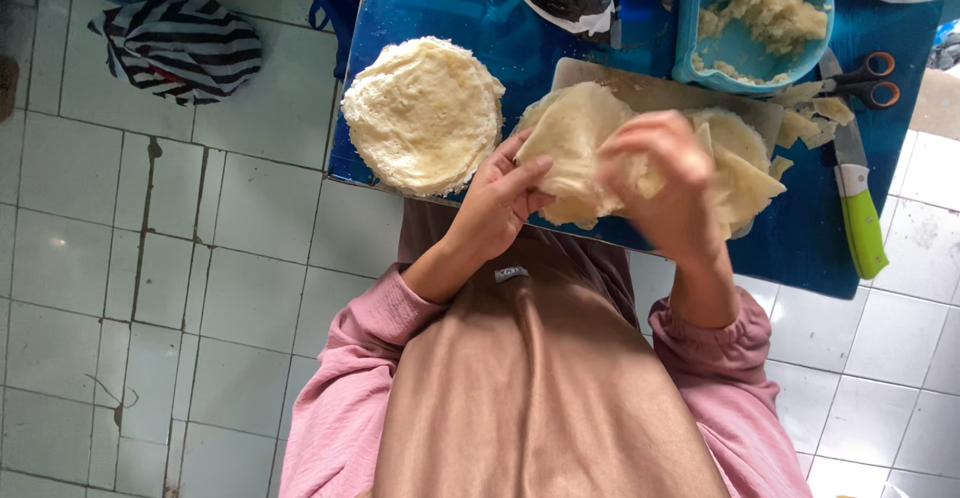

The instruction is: The person sits at a small blue table and peels thin layers apart from round stacked pastry sheets by hand, one disc at a time. They separate each sheet into individual layers, place the peeled sheets on the cutting board, and drop torn scraps into a blue container beside the stack.

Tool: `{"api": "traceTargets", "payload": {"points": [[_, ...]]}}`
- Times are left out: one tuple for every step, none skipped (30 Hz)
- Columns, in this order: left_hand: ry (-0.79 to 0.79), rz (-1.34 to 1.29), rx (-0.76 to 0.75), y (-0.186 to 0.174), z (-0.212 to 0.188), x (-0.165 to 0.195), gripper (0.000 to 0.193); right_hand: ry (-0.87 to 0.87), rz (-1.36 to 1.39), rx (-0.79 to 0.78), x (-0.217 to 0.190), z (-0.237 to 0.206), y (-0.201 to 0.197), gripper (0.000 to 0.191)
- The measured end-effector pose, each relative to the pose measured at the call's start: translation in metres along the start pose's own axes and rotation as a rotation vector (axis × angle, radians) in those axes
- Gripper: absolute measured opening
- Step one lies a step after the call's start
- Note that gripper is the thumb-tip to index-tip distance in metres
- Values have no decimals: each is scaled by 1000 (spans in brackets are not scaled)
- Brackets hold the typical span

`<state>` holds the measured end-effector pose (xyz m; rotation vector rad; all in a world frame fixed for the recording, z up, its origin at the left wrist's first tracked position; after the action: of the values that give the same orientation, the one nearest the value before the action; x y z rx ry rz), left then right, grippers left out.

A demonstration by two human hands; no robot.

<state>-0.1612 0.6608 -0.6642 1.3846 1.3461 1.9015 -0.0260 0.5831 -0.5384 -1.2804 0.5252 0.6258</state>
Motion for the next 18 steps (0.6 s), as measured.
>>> {"api": "traceTargets", "payload": {"points": [[-1, -11, -3, 1, -1, 1, 49, -30, 60, -90, -7, -2, 10, 34], [-4, -20, -9, 4, -2, 2, 49, -11, 62, -89, -9, -2, 15, 32], [-2, -48, -9, 5, -4, 2, 50, 7, 61, -84, -11, -3, 19, 30], [0, -74, -9, 7, -6, 1, 51, 23, 60, -79, -11, -4, 21, 28], [2, -101, -7, 9, -7, 0, 51, 26, 100, -59, -10, -5, 21, 24], [20, -75, 22, 8, -9, 0, 50, 27, 141, -42, -7, -6, 21, 20], [41, -47, 50, 6, -10, -1, 49, 24, 180, -25, -3, -8, 20, 16], [63, -19, 80, 5, -11, -2, 48, 67, 251, -25, 5, -10, 21, 12], [90, 6, 85, 4, -12, -3, 45, 111, 324, -29, 13, -14, 22, 9], [118, 31, 89, 4, -12, -6, 42, 156, 397, -33, 21, -18, 24, 6], [145, 57, 92, 4, -13, -8, 40, 164, 465, -45, 26, -21, 26, 6], [178, 75, 72, 6, -13, -10, 36, 174, 533, -57, 32, -25, 29, 8], [210, 92, 52, 8, -14, -11, 32, 186, 601, -69, 36, -28, 32, 10], [243, 109, 29, 10, -14, -13, 28, 207, 742, -55, 42, -32, 36, 9], [224, 206, 4, 13, -12, -15, 27, 228, 882, -40, 47, -34, 40, 9], [205, 303, -20, 16, -11, -17, 26, 249, 1024, -24, 51, -36, 46, 9], [186, 399, -44, 19, -9, -19, 26, 265, 1140, 8, 54, -38, 49, 10], [168, 407, -22, 19, -8, -20, 25, 281, 1255, 40, 57, -39, 53, 10]]}}
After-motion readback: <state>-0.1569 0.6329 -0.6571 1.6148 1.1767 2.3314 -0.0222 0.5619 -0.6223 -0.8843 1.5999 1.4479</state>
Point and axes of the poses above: each hand's wrist, its own z-axis towards the middle knuckle, its own y-axis out of the palm, x = y × z, the point moved 7 cm from there along z, towards the middle knuckle, and after that the axes turned 15 degrees about -x, right-handed, at the moved point
